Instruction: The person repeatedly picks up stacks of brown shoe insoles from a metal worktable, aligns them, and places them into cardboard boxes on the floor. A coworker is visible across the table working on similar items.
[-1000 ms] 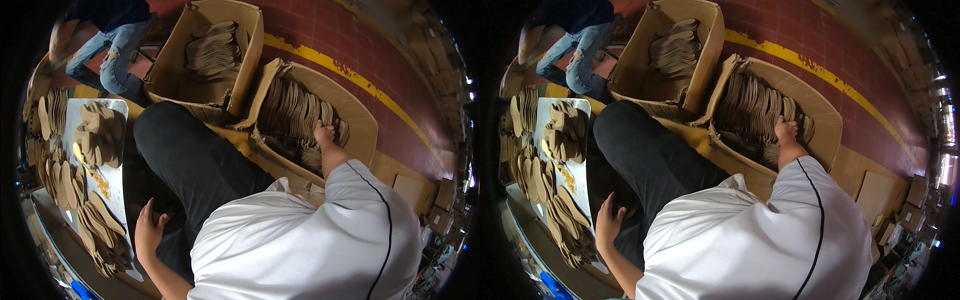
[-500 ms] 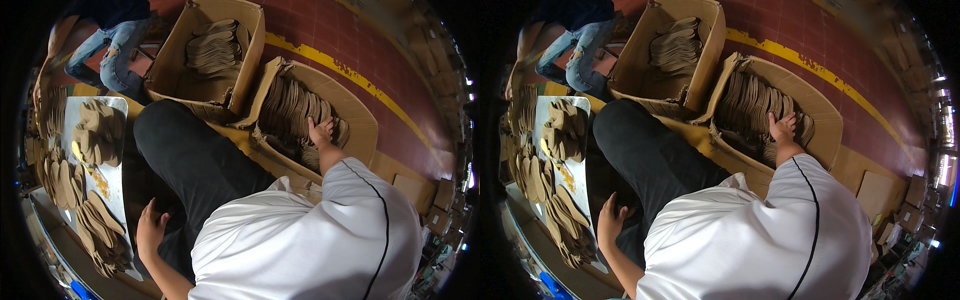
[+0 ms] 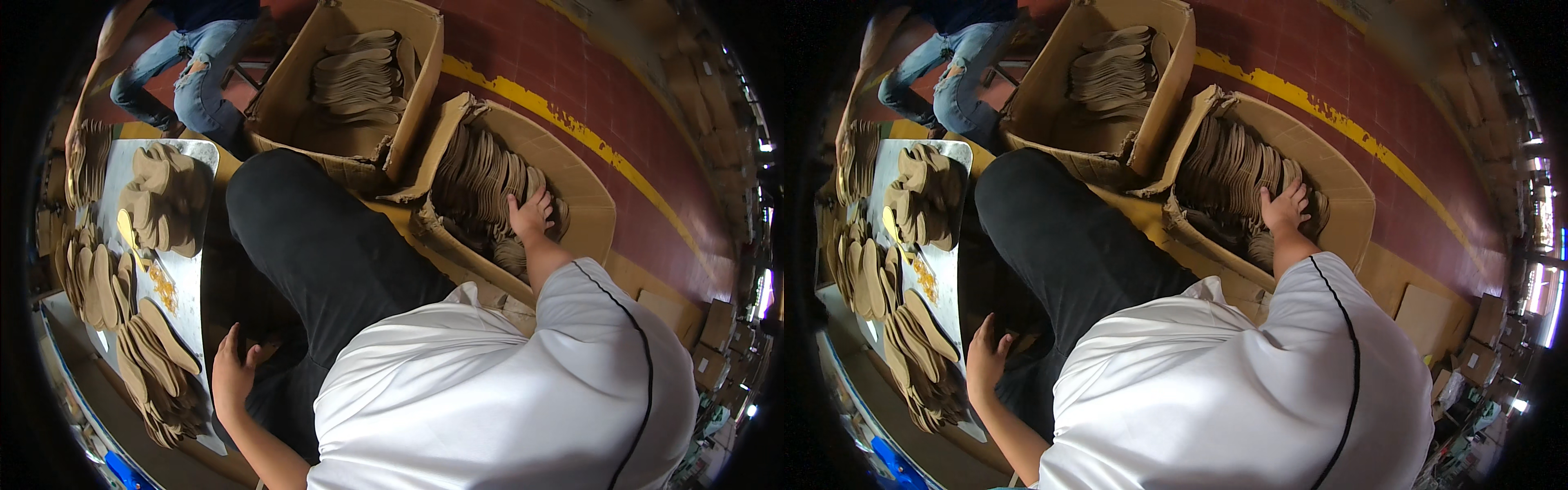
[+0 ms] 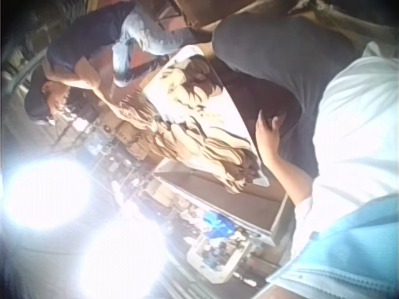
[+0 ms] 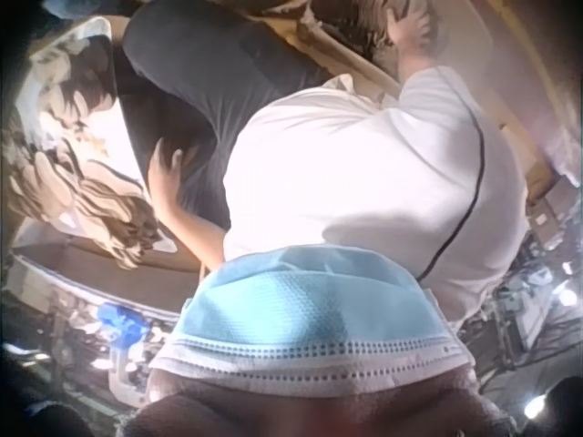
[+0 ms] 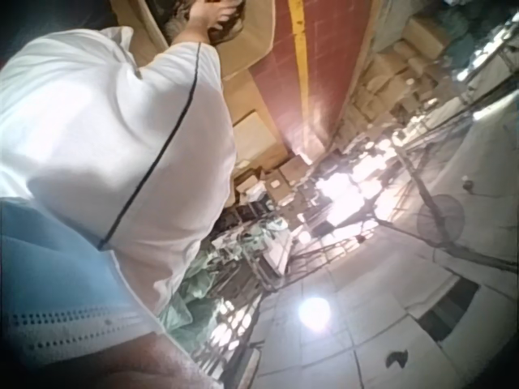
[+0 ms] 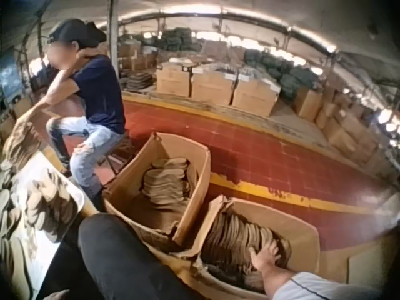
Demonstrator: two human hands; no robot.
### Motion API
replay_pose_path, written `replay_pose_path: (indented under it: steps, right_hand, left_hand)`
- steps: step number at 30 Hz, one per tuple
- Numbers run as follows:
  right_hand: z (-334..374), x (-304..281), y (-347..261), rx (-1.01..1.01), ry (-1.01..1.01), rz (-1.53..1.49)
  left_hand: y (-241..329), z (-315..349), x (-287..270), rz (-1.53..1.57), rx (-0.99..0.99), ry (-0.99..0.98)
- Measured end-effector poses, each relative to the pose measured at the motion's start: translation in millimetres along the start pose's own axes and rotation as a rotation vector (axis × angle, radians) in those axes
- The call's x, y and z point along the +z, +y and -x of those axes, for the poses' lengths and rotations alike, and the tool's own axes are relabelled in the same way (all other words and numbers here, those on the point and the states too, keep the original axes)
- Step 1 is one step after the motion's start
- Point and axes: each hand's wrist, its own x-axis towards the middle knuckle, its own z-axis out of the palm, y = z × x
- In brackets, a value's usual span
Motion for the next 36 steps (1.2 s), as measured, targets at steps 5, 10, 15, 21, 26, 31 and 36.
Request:
replay_pose_path:
  steps: [5, 10, 15, 21, 26, 31, 36]
  right_hand:
    - [-12, -7, 14, 0.123, -0.074, 0.041]
    - [-22, -25, 17, 0.341, -0.364, -0.016]
    - [-7, -24, 9, 0.206, -0.540, 0.115]
    - [0, -9, 4, 0.034, -0.600, 0.397]
    - [-33, -36, 15, -0.291, -0.456, 0.636]
    - [-19, -100, -94, -0.529, -0.340, 0.818]
    - [113, -216, -266, -0.992, 0.059, 0.139]
  left_hand:
    - [-14, 6, 20, 0.104, -0.062, -0.056]
    - [-10, 4, 25, 0.235, -0.087, -0.092]
    - [-12, 3, 31, 0.325, -0.119, -0.092]
    - [-16, 3, 35, 0.198, -0.077, -0.101]
    - [-3, 8, 2, 0.229, -0.048, -0.078]
    - [-3, 26, -50, 0.257, 0.094, 0.088]
    - [-17, 33, -95, 0.314, 0.181, 0.323]
